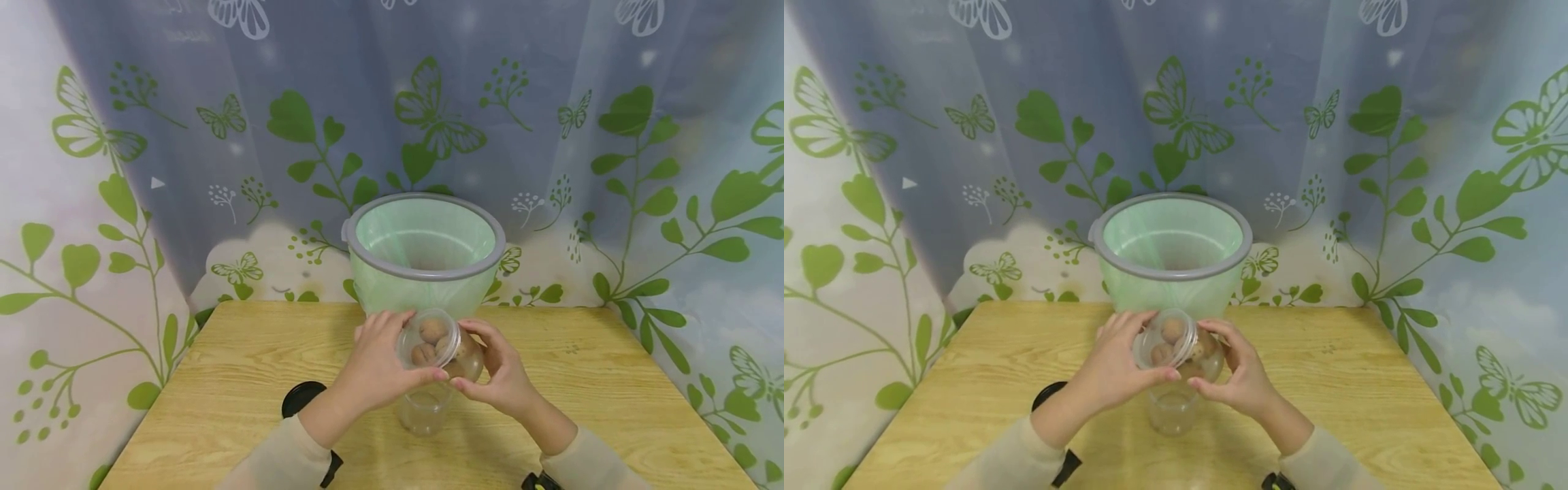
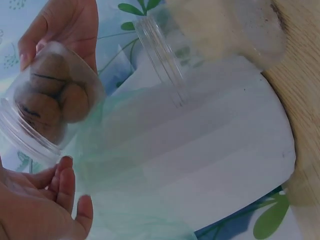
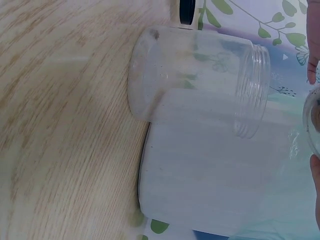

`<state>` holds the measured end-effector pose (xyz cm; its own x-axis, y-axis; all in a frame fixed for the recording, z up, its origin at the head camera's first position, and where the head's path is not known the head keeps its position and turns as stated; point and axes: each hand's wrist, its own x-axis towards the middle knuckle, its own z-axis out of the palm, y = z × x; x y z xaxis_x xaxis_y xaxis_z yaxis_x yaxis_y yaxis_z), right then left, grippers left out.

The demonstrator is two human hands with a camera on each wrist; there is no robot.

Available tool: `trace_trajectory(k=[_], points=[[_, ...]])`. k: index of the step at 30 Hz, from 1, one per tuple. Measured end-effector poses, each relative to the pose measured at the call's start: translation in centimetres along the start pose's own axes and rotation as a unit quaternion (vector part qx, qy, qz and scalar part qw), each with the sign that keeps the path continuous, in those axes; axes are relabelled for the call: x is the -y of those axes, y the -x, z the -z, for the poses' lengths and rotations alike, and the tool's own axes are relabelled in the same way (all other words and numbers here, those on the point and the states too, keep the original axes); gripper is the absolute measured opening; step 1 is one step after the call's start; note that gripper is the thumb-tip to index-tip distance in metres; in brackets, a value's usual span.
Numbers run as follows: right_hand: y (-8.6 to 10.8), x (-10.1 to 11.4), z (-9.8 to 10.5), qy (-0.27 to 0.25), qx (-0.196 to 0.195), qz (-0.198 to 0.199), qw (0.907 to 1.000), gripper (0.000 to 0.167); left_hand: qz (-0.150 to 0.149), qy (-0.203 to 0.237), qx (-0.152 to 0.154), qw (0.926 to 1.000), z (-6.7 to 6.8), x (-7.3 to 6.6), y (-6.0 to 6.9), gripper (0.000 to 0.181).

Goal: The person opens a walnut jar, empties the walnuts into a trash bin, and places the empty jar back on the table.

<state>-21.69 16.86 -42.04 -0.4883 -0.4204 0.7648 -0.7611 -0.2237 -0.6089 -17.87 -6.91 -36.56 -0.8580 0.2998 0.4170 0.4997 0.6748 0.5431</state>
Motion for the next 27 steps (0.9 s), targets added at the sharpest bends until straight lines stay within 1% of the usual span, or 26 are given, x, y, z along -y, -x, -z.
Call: trace_trajectory(k=[4, 8, 12, 16, 19, 21, 27], points=[[0.1, 0.0, 0.2, -0.01, -0.001, -0.007, 0.9999, 0.074, -0.027, 0.046, 0.034, 0.998, 0.3, 0.8, -0.3, 0.102], [0.1, -0.1, 0.2, -0.02, 0.007, 0.003, 0.9998, 0.074, -0.054, 0.102, 0.071, 0.9908, 0.5, 1.7, -0.6, 0.101], [0.0, -0.1, 0.3, -0.031, 0.017, 0.007, 0.9993, 0.075, -0.073, 0.133, 0.088, 0.9846, 0.7, 2.2, -0.7, 0.099], [0.0, -0.1, 0.3, -0.035, 0.023, 0.006, 0.9991, 0.076, -0.08, 0.14, 0.088, 0.983, 0.7, 2.2, -0.7, 0.096], [0.0, -0.1, 0.3, -0.031, 0.022, 0.003, 0.9993, 0.075, -0.078, 0.133, 0.081, 0.9848, 0.7, 2.0, -0.7, 0.096], [0.0, 0.0, 0.3, -0.028, 0.02, -0.002, 0.9994, 0.075, -0.074, 0.126, 0.073, 0.9865, 0.7, 1.9, -0.7, 0.096], [0.0, 0.0, 0.3, -0.022, 0.014, -0.008, 0.9996, 0.074, -0.06, 0.085, 0.034, 0.994, 0.3, 1.4, -0.5, 0.097]])
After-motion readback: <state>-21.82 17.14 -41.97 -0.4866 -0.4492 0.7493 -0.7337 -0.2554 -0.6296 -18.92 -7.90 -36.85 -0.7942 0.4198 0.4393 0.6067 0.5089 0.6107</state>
